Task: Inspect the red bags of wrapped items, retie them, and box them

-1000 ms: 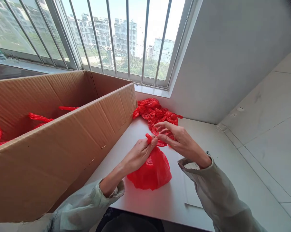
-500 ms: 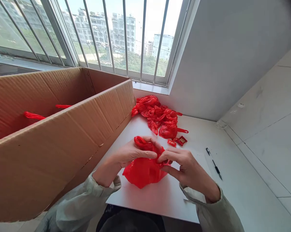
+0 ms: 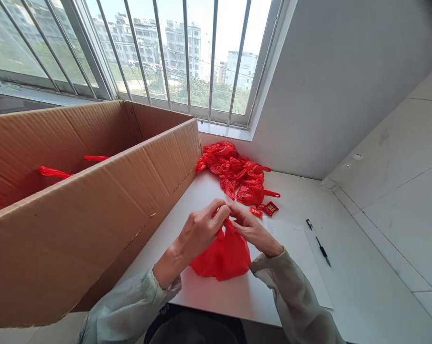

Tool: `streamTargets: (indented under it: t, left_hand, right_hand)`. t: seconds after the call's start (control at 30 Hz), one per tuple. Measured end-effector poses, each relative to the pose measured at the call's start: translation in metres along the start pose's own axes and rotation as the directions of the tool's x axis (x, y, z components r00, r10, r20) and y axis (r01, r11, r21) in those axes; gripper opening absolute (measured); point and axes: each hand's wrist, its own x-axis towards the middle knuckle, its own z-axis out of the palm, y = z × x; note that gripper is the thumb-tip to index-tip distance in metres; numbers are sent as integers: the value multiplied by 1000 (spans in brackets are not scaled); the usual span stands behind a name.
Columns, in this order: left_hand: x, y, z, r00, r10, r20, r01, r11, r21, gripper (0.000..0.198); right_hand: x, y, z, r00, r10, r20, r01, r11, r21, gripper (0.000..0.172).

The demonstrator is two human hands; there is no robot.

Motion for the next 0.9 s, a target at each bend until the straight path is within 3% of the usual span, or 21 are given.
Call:
streamTargets:
  t: [0.07, 0.1, 0.2, 0.27, 0.37, 0.43, 0.47, 0.53, 0.57, 0.67, 0.8, 0.9]
  left_hand:
    - [1, 0, -4, 999, 6, 42, -9, 997, 74, 28]
    - [1, 0, -7, 997, 16, 76, -25, 993, 115, 28]
    - [0, -1, -19, 980, 69, 188, -101, 981, 167, 26]
    - [-3, -4, -27, 973, 100, 207, -134, 979, 154, 30]
    - [-15, -13, -37, 984, 119, 129, -142, 973, 182, 34]
    - [-29, -22, -39, 991, 118, 67, -130, 968, 215, 25]
    - [-38, -28, -38, 993, 111, 46, -119, 966, 230, 20]
    - [-59, -38, -32, 998, 64, 18, -66, 967, 246, 28]
    - [-70, -43, -27, 999, 40, 34, -47, 965, 259, 33]
    - [-94, -49, -13, 992, -36, 124, 8, 977, 215, 39]
    - [-98, -41, -11, 973, -121, 195, 121, 993, 9, 37]
    - [-84, -23, -14, 954, -172, 244, 232, 941, -245, 34]
  right_hand:
    - [-2, -4, -6, 997, -71, -28, 63, 971, -232, 29]
    - [-4, -8, -9, 991, -123, -57, 89, 909, -407, 27]
    - [-9, -25, -16, 966, -259, -24, 126, 548, -827, 28]
    - [-13, -35, -20, 950, -308, 51, 165, 357, -920, 30]
    - [-21, -31, -31, 932, -352, 84, 185, 264, -947, 30]
    - [-32, -13, -44, 942, -335, 36, 142, 296, -945, 29]
    - [-39, 1, -51, 951, -309, -12, 101, 349, -932, 29]
    - [-54, 30, -64, 964, -229, -133, -3, 494, -869, 28]
    - [-62, 45, -70, 967, -181, -179, -44, 572, -819, 28]
    - [-76, 76, -78, 968, -108, -228, -94, 686, -721, 29]
    - [-74, 88, -71, 949, -56, -312, -135, 819, -558, 31]
    - [-63, 83, -47, 922, -30, -385, -133, 912, -388, 37]
